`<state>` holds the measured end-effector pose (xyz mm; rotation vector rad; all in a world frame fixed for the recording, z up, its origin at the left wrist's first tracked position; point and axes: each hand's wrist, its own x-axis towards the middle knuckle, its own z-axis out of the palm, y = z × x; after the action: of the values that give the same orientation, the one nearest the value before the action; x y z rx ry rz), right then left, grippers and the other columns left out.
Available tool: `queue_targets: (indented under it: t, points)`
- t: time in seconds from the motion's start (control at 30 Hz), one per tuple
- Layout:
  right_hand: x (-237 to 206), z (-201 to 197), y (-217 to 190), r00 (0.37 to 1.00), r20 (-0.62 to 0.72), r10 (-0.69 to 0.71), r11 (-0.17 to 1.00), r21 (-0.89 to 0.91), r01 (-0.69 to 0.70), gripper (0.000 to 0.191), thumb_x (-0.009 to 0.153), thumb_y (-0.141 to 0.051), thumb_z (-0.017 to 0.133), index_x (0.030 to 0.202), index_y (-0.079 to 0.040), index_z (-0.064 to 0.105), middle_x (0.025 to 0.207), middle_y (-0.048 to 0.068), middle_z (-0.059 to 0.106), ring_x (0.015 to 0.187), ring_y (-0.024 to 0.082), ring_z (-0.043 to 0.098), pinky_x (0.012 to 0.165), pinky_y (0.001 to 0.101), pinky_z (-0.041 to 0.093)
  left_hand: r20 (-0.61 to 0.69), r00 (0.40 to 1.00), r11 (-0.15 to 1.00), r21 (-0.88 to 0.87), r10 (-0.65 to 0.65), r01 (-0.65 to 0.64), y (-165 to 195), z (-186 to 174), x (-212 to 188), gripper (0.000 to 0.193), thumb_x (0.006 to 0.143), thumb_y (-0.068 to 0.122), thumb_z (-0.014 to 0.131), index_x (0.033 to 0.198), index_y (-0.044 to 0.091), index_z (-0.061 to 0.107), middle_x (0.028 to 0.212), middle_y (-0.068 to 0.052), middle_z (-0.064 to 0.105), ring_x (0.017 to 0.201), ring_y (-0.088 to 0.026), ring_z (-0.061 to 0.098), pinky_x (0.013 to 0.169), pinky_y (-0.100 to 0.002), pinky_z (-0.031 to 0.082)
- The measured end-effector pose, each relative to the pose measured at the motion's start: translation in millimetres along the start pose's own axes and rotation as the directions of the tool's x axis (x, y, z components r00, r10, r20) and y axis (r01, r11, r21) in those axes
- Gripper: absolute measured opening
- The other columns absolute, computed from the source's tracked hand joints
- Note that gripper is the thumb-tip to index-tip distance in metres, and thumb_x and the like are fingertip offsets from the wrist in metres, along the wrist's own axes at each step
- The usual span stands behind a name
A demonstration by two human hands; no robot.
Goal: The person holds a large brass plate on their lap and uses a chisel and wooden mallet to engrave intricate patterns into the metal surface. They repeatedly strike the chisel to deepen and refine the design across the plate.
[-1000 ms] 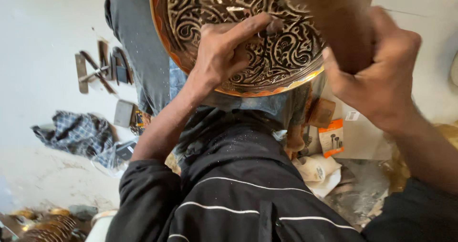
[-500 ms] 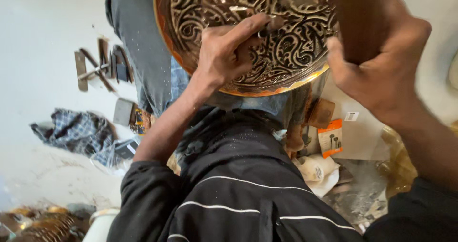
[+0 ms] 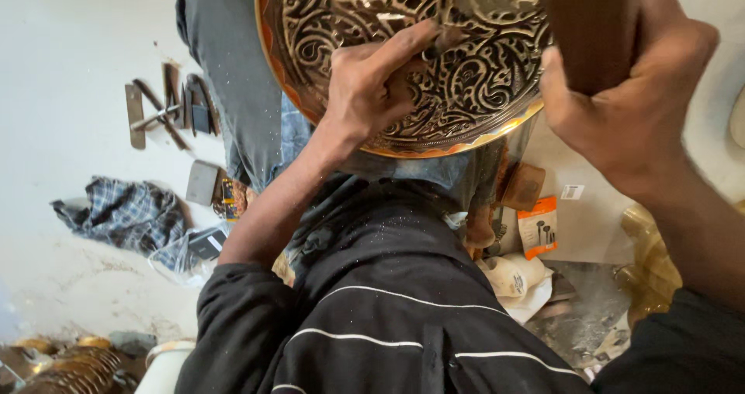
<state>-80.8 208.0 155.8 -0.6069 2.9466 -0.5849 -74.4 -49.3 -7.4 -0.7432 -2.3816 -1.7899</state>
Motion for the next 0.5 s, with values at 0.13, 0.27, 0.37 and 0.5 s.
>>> queue_targets:
  t: [0.13,0.27,0.37,0.5]
  points:
    - [2.0,-4.4,-10.9,0.993,0.092,-0.077,0.973,-0.213,0.095,0.04,0.065,-0.008,0.084,0.093,0.005,0.059,0.07,0.021,0.06,0.06,0.041,0.06,0.056,0.0475,0.044,0.037,0.992,0.982,0.152,-0.118,0.111,0.9,1.2,-2.3,0.065,0.068,-0.008,0.078,0.13,0.009,0.069,0.079,-0.013,0.071,0.071,-0.025,0.075,0.068,-0.037,0.06]
    - [3.3,-2.4,-14.3,0.995,0.037,0.098,0.992,0.076,-0.101,0.034,0.09,-0.016,0.079,0.11,0.003,0.059,0.083,0.019,0.063,0.068,0.037,0.061,0.068,0.0452,0.048,-0.072,0.996,0.999,0.012,0.045,-0.045,1.3,0.8,-0.6,0.066,0.073,-0.011,0.066,0.136,0.007,0.059,0.102,-0.015,0.071,0.086,-0.024,0.076,0.073,-0.034,0.061]
    - [3.4,-2.5,-9.4,0.993,0.114,-0.014,0.981,-0.191,0.036,0.043,0.071,-0.016,0.081,0.102,0.003,0.059,0.075,0.02,0.061,0.067,0.042,0.062,0.064,0.0501,0.046,-0.042,0.998,0.993,0.109,0.038,-0.033,3.6,0.5,2.7,0.062,0.072,-0.01,0.068,0.13,0.009,0.064,0.086,-0.011,0.069,0.071,-0.023,0.071,0.065,-0.035,0.056]
    - [0.3,-11.6,-5.1,0.991,0.046,0.125,0.981,0.144,-0.13,0.033,0.091,-0.02,0.078,0.106,0.001,0.058,0.081,0.017,0.062,0.072,0.034,0.062,0.069,0.0444,0.049,-0.043,0.999,0.995,0.098,0.02,-0.015,7.7,5.2,6.1,0.064,0.073,-0.011,0.067,0.134,0.007,0.062,0.092,-0.01,0.073,0.077,-0.022,0.075,0.067,-0.033,0.058]
